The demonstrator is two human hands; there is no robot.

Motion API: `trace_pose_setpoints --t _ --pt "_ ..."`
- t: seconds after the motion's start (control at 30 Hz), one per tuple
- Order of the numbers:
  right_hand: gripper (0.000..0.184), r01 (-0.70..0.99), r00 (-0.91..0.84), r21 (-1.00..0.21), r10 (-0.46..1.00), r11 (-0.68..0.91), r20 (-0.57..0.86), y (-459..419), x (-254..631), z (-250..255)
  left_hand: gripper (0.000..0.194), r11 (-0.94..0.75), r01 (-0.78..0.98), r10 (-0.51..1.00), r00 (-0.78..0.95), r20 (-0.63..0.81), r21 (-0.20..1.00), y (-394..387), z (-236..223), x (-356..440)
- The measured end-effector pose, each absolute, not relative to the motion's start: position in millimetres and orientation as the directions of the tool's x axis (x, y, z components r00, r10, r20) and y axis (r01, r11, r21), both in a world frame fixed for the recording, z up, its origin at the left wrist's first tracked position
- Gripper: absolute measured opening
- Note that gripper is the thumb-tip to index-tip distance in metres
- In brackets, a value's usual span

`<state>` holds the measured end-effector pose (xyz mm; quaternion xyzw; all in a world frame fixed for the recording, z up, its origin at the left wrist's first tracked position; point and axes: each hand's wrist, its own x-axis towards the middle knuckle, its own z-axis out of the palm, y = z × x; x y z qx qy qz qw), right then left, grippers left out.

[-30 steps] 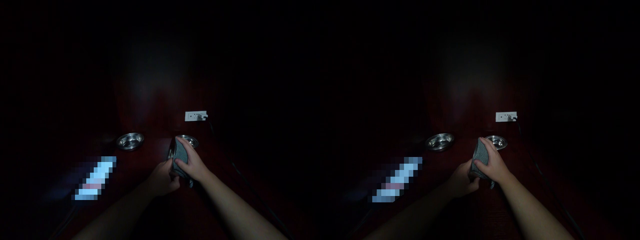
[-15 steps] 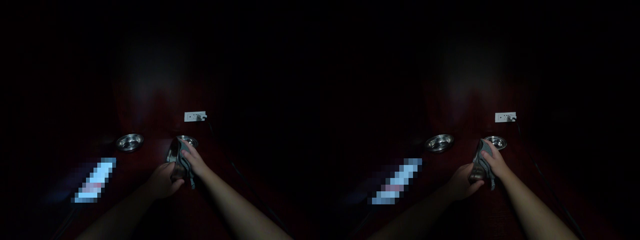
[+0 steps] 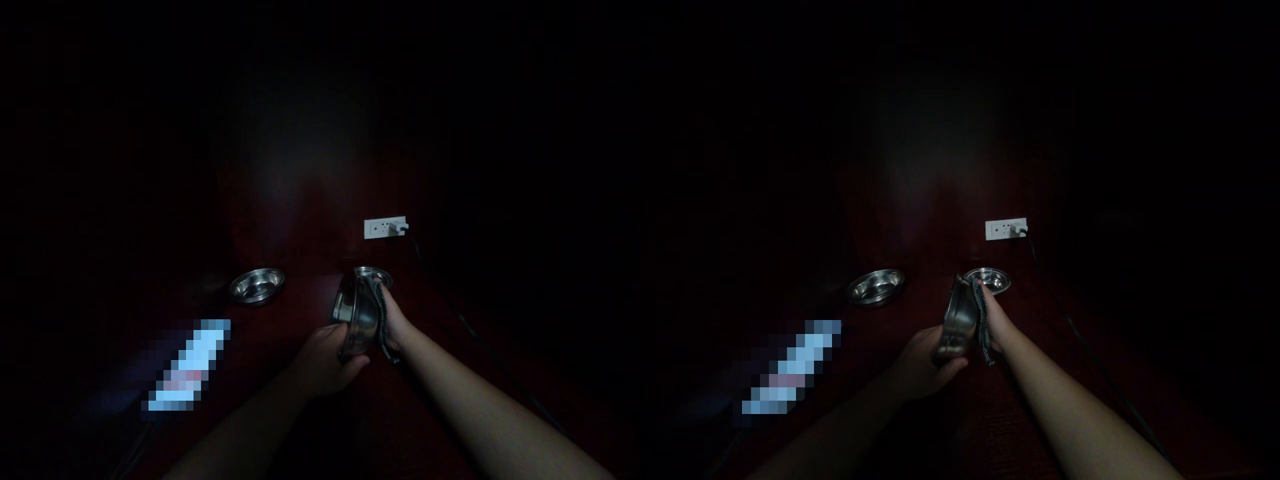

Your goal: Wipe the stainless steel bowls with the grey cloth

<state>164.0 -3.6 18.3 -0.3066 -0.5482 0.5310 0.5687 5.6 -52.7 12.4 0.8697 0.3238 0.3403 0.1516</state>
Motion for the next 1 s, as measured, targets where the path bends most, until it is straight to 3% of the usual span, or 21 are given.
trace_pose_setpoints --t 0.1,0.43,0.67,0.8,1.0 --pt "0.064 -0.312 -0.214 -0.939 0.952 0.147 0.22 -3.8 163.5 17.9 0.03 -0.744 0.438 0.663 0.572 0.483 0.504 -49.2 12.1 4.6" --pt "0.057 -0.396 -0.133 -0.912 0.977 0.104 0.169 -1.7 165.7 11.3 0.034 -0.76 0.386 0.644 0.556 0.525 0.523 -47.4 11.7 7.4" --pt "0.053 -0.293 -0.028 -0.914 0.953 0.281 0.302 11.4 171.5 -4.4 0.033 -0.78 0.368 0.618 0.582 0.528 0.507 -44.9 12.1 7.5" --pt "0.054 -0.159 -0.082 -0.898 0.901 0.411 0.427 10.6 174.6 -6.4 0.029 -0.789 0.355 0.607 0.579 0.545 0.502 -43.3 11.6 6.8" --pt "0.06 0.024 -0.185 -0.757 0.747 0.652 0.638 -0.2 176.2 6.3 0.012 -0.774 0.402 0.63 0.561 0.536 0.489 -37.2 6.9 4.2"
